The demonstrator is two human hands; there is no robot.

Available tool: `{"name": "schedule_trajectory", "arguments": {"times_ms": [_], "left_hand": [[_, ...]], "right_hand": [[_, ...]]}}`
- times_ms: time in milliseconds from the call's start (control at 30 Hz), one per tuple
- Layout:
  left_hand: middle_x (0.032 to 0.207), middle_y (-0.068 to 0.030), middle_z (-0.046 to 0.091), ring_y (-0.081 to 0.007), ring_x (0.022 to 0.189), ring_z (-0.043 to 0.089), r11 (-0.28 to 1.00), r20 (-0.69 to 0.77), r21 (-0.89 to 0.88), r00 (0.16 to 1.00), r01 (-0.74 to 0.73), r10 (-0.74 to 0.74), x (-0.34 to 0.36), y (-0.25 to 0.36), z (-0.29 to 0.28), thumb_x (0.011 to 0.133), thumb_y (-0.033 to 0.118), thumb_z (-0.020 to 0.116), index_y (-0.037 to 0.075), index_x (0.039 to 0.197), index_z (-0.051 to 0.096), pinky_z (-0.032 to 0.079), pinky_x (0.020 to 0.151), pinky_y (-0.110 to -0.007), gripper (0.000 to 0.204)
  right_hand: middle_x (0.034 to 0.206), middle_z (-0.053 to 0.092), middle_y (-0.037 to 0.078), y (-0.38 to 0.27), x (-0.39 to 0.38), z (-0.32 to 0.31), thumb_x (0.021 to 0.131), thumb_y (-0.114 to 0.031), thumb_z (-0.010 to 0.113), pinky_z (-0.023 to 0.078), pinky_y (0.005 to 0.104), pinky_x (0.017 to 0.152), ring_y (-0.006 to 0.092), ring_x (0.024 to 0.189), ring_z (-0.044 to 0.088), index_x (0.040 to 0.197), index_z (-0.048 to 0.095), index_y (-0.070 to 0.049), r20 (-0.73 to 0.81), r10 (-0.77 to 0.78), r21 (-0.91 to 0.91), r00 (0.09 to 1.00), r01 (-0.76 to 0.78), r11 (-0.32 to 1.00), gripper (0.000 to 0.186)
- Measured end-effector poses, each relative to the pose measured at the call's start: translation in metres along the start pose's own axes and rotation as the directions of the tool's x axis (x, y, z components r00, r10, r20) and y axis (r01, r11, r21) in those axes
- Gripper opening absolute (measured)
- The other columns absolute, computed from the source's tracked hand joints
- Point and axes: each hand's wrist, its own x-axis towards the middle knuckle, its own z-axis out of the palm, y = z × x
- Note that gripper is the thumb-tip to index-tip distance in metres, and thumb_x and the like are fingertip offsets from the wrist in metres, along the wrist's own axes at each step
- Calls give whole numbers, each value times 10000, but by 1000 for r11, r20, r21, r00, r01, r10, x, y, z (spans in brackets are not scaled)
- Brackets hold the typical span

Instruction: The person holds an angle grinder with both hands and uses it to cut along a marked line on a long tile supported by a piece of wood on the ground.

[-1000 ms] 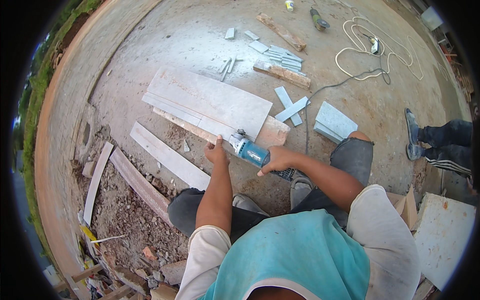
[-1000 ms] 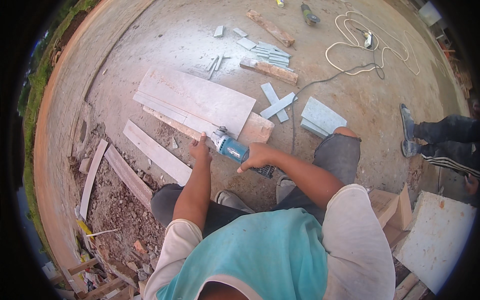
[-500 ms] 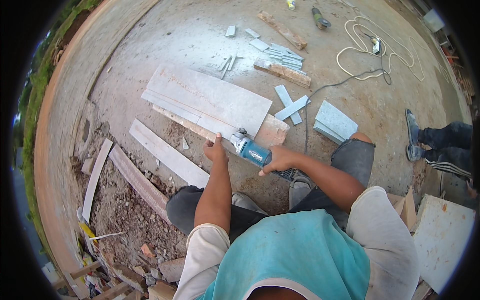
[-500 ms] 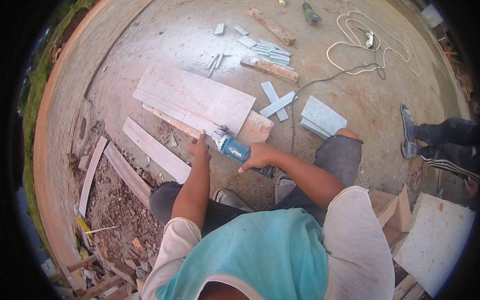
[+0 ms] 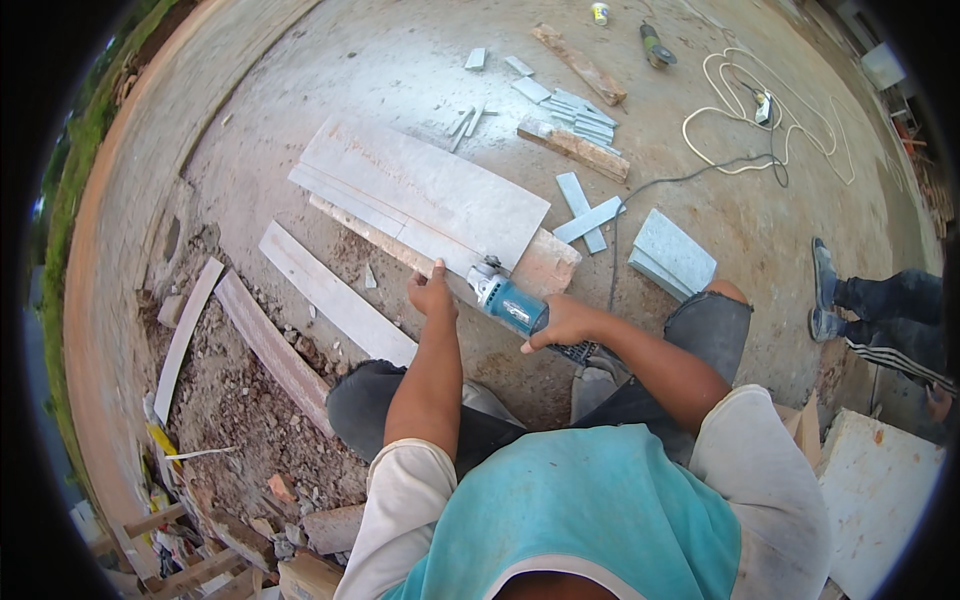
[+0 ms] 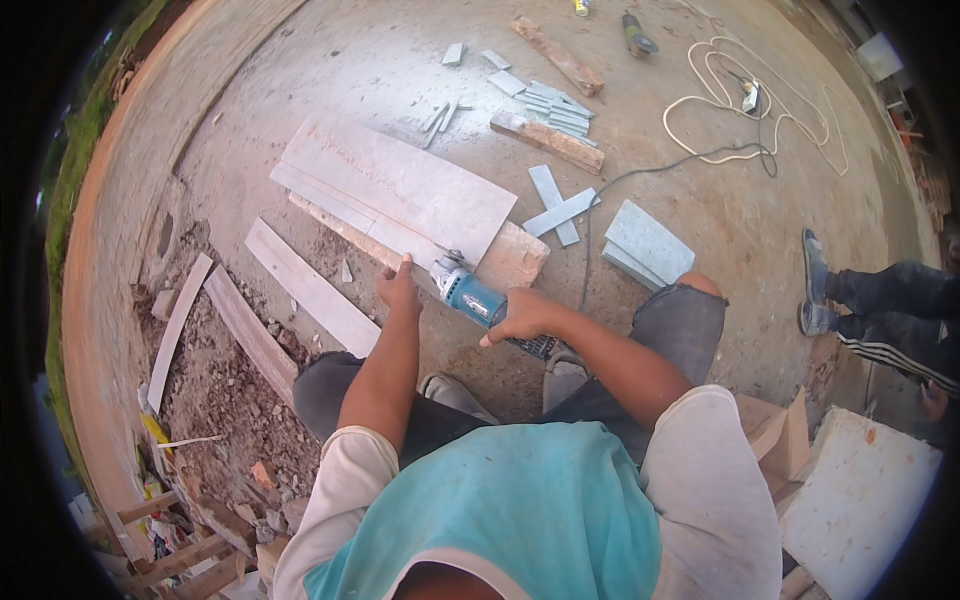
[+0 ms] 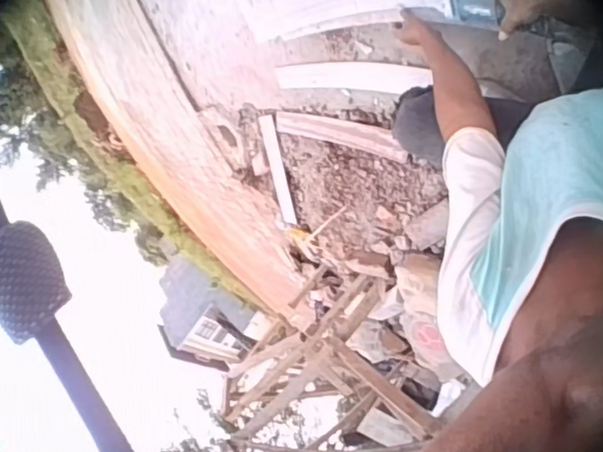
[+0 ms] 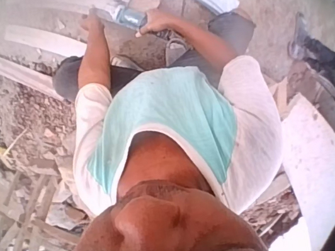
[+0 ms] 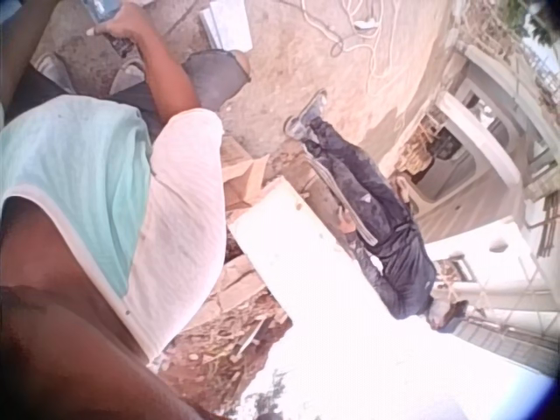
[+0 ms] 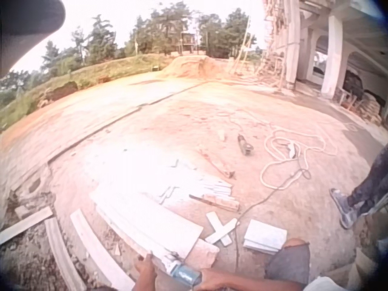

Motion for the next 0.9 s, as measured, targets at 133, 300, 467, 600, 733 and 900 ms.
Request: {"name": "schedule_trajectory", "arguments": {"times_ms": [133,300,467,600,733,900], "left_hand": [[1263,-247,559,-306,1127,575,1000,8,-15,1000,-2,2,-3,1,-1,777,161,831,-109,1266,492,478,950,-391,653],[1249,-246,566,-310,1120,577,1000,3,4,1000,-12,12,2,-3,-1,764,191,843,-114,1262,496,478,946,-391,679],[1249,-256,568,-325,1134,575,1000,-13,8,1000,-15,15,11,-14,2,755,213,848,-123,1261,502,470,964,-400,700],[1250,-259,570,-331,1139,575,999,-21,-19,999,-38,38,16,-23,3,749,220,852,-124,1263,502,464,973,-401,711],[1251,-258,570,-331,1143,574,999,-13,-18,999,-32,31,16,-23,3,746,220,854,-123,1260,504,461,978,-402,710],[1246,-250,572,-329,1145,572,1000,-13,10,1000,-11,11,9,-14,5,756,207,846,-116,1258,504,460,978,-404,688]], "right_hand": [[961,675,209,2,-2,0,585,-448,843,497,372,806,304,873,654,1026,653,30,0,7,-6,1000,-7,1000,678],[960,676,201,1,-8,0,587,-440,847,493,369,809,297,870,653,1015,656,24,-25,-36,47,999,38,998,659],[957,679,191,3,-8,0,587,-446,849,492,364,811,291,872,653,999,658,20,-25,-3,25,1000,3,1000,651],[947,680,190,2,-10,0,585,-458,847,492,362,810,290,875,654,983,659,21,-21,0,18,1000,0,1000,651],[941,681,187,2,-13,-1,585,-465,845,491,363,806,291,869,654,980,659,19,-30,-4,2,1000,4,1000,651],[955,682,184,4,-16,-3,585,-464,845,490,366,810,293,878,653,994,656,21,-19,-8,21,1000,9,1000,662]]}}
